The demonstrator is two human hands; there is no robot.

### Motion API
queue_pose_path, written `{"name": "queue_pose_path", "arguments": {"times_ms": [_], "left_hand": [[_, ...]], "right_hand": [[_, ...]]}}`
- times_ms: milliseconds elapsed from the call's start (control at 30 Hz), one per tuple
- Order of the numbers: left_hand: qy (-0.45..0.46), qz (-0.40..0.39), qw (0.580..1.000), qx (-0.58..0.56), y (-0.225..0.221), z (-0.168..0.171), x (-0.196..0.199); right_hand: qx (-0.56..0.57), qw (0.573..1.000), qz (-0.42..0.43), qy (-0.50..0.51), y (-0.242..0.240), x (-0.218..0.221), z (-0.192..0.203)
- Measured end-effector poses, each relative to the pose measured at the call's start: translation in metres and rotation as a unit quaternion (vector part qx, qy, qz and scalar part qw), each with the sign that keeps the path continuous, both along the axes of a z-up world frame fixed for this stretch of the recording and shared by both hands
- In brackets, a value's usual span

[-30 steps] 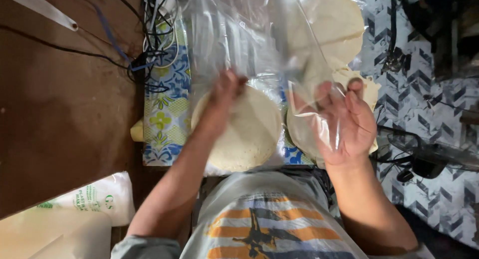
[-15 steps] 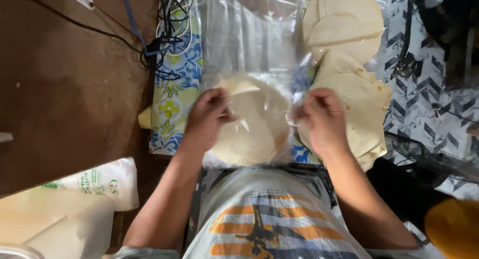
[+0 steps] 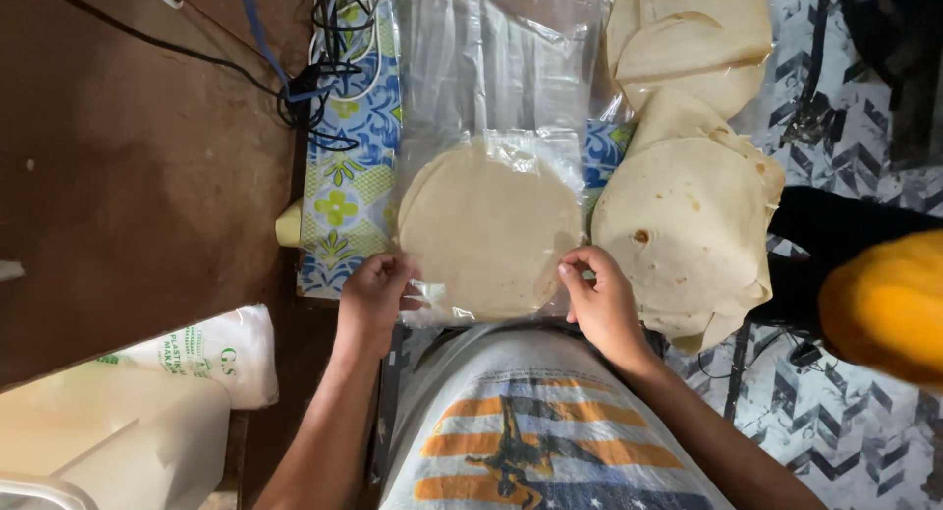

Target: The person places individual tortillas into a clear plastic bag, stacking them inside by hand.

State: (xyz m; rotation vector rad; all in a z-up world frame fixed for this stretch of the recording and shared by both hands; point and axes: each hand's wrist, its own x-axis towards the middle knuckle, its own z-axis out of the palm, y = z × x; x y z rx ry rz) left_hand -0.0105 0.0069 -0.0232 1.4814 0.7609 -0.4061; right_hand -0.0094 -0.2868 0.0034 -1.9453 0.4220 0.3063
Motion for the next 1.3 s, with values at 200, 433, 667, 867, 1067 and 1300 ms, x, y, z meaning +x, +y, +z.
{"name": "queue_pose_path", "arguments": {"times_ms": [200,433,667,867,1067,1300], "left_hand": [[-0.008,-0.007,1.0,-0.025,0.004,-0.012,-0.002],[-0.015,0.002,0.996,-0.085,0.007,-0.011,-0.01],[-0.043,0.061,0.991,-0.113,0.006,-0.033,-0.028],[-0.046,0.066,0.988,-0.133,0.009,-0.043,-0.028],[-0.065,0.047,0.996,-0.031,0.003,-0.031,-0.027],[-0.125,-0.079,0.978,0.15,0.018,0.01,-0.019]], "right_hand": [[-0.016,0.999,0.033,0.006,-0.004,0.0,0.001],[-0.377,0.85,0.228,-0.287,0.003,0.028,0.03],[-0.285,0.76,0.427,-0.399,0.06,0.049,-0.005],[-0.37,0.739,0.437,-0.354,0.04,0.065,-0.012],[-0.001,0.936,0.226,-0.271,-0.015,0.077,0.048],[-0.168,0.981,0.094,-0.01,-0.176,0.053,0.095]]}}
